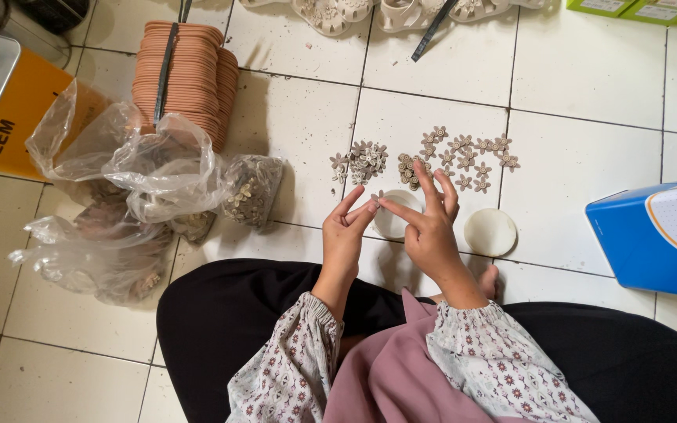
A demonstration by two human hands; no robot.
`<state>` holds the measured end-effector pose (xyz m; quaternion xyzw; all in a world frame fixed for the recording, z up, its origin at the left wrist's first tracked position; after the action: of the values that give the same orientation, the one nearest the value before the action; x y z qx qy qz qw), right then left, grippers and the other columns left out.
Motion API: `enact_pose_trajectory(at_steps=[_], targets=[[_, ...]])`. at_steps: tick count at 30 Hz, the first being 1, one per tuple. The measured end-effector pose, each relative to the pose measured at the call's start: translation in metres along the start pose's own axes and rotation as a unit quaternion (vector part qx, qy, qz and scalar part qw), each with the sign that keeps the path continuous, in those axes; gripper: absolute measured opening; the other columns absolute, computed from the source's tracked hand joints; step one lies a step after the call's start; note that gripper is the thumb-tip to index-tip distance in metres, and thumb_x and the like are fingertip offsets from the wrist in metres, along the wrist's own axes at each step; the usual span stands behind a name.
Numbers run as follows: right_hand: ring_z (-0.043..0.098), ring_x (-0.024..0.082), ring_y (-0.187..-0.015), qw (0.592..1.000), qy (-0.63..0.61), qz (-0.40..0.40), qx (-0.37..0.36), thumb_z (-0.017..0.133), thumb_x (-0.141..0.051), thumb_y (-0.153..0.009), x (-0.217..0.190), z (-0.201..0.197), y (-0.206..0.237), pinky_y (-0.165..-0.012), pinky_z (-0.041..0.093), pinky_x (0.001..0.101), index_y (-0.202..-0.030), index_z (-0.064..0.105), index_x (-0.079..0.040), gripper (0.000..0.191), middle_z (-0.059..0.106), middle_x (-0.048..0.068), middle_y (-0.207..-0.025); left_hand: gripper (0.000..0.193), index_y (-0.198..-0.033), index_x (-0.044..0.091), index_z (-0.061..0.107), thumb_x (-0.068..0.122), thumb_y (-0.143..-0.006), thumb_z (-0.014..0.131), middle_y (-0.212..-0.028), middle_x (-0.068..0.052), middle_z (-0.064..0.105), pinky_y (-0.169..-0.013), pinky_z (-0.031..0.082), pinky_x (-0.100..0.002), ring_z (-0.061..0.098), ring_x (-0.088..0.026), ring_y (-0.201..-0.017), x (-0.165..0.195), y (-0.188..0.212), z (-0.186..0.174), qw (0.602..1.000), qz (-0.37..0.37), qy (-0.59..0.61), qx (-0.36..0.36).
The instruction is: The person sits on the floor and assembles small flower-shaped decorative pieces by pressing a central button into each flower base. They repeatedly pick up a flower, press the button into it, and place the finished piece on the floor.
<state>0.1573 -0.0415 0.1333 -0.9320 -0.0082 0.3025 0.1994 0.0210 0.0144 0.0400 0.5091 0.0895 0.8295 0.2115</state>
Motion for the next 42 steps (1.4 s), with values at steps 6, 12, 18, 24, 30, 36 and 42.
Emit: enact_pose_trajectory(at_steps=[6,12,18,24,30,36,42], targets=[[0.024,0.040,-0.151,1.000,0.001,-0.001,0.000,0.051,0.015,-0.075,0.002,0.002,0.000,-0.120,0.029,0.0479,-0.116,0.081,-0.028,0.066,0.036,0.011,-0.166,0.062,-0.147,-0.008,0.047,0.005,-0.091,0.071,-0.116,-0.020,0.076,-0.100,0.051,-0.027,0.070,-0.015,-0.109,-0.001,0.000,-0.001,1.000,0.001,-0.003,0.000],[0.024,0.040,-0.150,1.000,-0.019,0.001,0.008,0.050,0.014,-0.073,0.008,0.006,0.003,-0.124,0.026,0.0491,-0.116,0.080,-0.027,0.067,0.035,0.011,-0.166,0.062,-0.147,-0.008,0.047,0.005,-0.091,0.071,-0.115,-0.020,0.076,-0.099,0.051,-0.027,0.070,-0.015,-0.108,-0.002,0.000,-0.002,1.000,0.003,-0.006,0.003],[0.037,0.027,-0.144,0.676,-0.686,0.268,-0.001,0.047,0.016,-0.069,0.074,0.032,0.013,-0.105,0.038,0.0406,-0.102,0.078,-0.017,0.056,0.037,0.003,-0.165,0.061,-0.146,-0.008,0.048,0.006,-0.092,0.071,-0.111,-0.019,0.077,-0.099,0.052,-0.027,0.071,-0.015,-0.106,-0.004,-0.001,-0.002,1.000,0.006,-0.012,0.011],[0.061,0.021,-0.113,0.808,-0.504,0.302,0.037,0.047,0.014,-0.080,0.158,-0.034,0.017,-0.094,0.051,0.0339,-0.118,0.070,-0.009,0.050,0.065,0.012,-0.135,0.059,-0.146,-0.007,0.049,0.006,-0.093,0.070,-0.109,-0.017,0.078,-0.099,0.051,-0.027,0.071,-0.014,-0.104,-0.004,-0.003,-0.003,1.000,0.004,-0.011,0.002],[0.070,0.015,-0.080,0.937,-0.068,0.339,0.054,0.057,0.009,-0.087,0.188,-0.013,0.029,-0.075,0.055,0.0294,-0.124,0.065,-0.009,0.042,0.074,0.009,-0.095,0.058,-0.145,-0.005,0.051,0.007,-0.092,0.070,-0.108,-0.015,0.078,-0.095,0.052,-0.025,0.070,-0.012,-0.101,-0.008,-0.001,-0.004,0.999,-0.013,-0.036,0.004],[0.069,0.021,-0.081,0.960,-0.001,0.268,0.085,0.057,0.008,-0.091,0.158,0.008,0.014,-0.077,0.057,0.0330,-0.125,0.066,-0.007,0.039,0.071,0.011,-0.097,0.055,-0.144,-0.006,0.052,0.008,-0.093,0.070,-0.107,-0.014,0.078,-0.093,0.053,-0.025,0.070,-0.012,-0.100,-0.008,-0.001,-0.009,0.999,-0.009,-0.036,0.020],[0.068,0.022,-0.095,0.984,-0.002,0.160,0.075,0.070,0.003,-0.087,0.128,0.018,-0.001,-0.081,0.059,0.0336,-0.135,0.062,-0.011,0.051,0.065,0.012,-0.107,0.055,-0.144,-0.008,0.051,0.005,-0.093,0.070,-0.106,-0.016,0.078,-0.093,0.053,-0.025,0.070,-0.012,-0.099,-0.010,-0.003,-0.008,0.999,0.007,-0.015,0.028]])
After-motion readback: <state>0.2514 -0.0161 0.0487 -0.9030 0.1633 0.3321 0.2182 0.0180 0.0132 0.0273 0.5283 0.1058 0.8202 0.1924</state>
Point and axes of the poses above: each hand's wrist, its own y-axis away from the middle knuckle, its own z-axis out of the palm, x = y × z, the point moved 8 cm from there along -y, towards the middle knuckle
